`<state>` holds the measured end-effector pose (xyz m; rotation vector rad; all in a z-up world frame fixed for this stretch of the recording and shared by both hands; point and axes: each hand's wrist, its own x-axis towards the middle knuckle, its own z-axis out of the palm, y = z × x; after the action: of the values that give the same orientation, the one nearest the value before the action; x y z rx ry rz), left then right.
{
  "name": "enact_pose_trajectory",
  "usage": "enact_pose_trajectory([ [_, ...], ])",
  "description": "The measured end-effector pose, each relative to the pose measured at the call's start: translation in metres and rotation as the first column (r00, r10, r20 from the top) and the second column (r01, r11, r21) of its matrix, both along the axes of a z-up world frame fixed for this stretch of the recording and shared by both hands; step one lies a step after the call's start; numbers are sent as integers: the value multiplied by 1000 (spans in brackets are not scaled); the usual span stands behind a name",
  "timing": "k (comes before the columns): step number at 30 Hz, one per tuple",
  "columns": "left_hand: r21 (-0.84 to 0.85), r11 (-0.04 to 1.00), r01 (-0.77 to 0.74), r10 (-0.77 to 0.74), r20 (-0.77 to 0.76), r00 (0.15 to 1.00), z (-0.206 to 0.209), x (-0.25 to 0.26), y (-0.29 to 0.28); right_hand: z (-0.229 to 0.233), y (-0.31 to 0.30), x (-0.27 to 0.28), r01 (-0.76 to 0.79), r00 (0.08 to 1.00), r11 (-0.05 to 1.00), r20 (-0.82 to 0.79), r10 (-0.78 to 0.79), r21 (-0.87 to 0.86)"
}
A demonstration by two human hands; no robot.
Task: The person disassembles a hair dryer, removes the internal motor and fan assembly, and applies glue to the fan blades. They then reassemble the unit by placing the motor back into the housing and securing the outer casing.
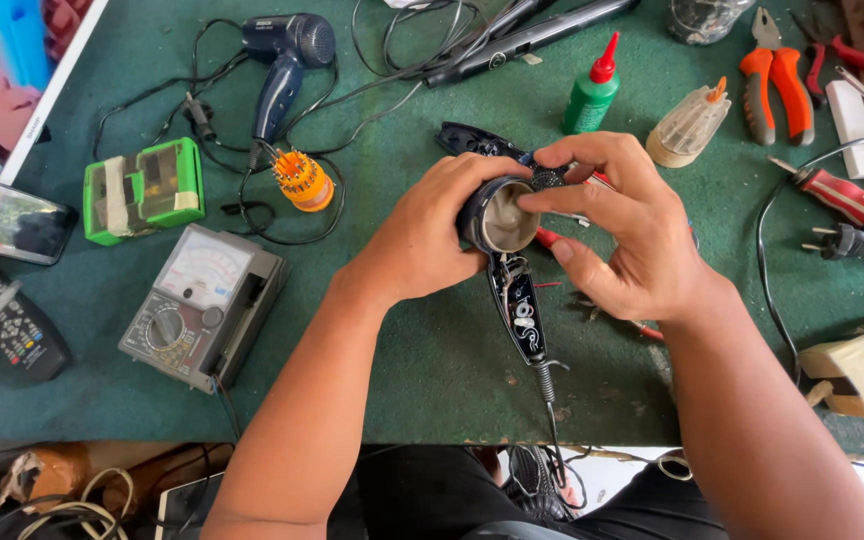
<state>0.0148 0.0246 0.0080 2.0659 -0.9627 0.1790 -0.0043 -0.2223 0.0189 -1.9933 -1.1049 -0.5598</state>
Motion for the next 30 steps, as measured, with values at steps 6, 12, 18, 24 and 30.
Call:
enact_pose_trajectory([
  [6, -15, 1000, 15, -15, 9, 1000, -2, 2, 0, 0, -1, 1, -12, 1000, 1000, 1, 12, 4],
  [12, -6, 1000, 11, -11, -15, 1000, -1, 1, 1, 0, -1, 1, -17, 1000, 1000, 11, 17, 8],
  [18, -15, 1000, 12, -12, 9, 1000, -5, 3, 1, 1, -1, -1, 16, 1000, 1000, 14, -16, 2],
  [24, 0, 1000, 1, -1, -27, 1000, -5, 2, 1, 0, -2, 1, 0, 999, 1000, 32, 0, 4],
  [30, -3, 1000, 1, -1, -10, 1000, -7, 3, 1, 2, 1, 0, 15, 1000, 999, 25, -14, -32],
])
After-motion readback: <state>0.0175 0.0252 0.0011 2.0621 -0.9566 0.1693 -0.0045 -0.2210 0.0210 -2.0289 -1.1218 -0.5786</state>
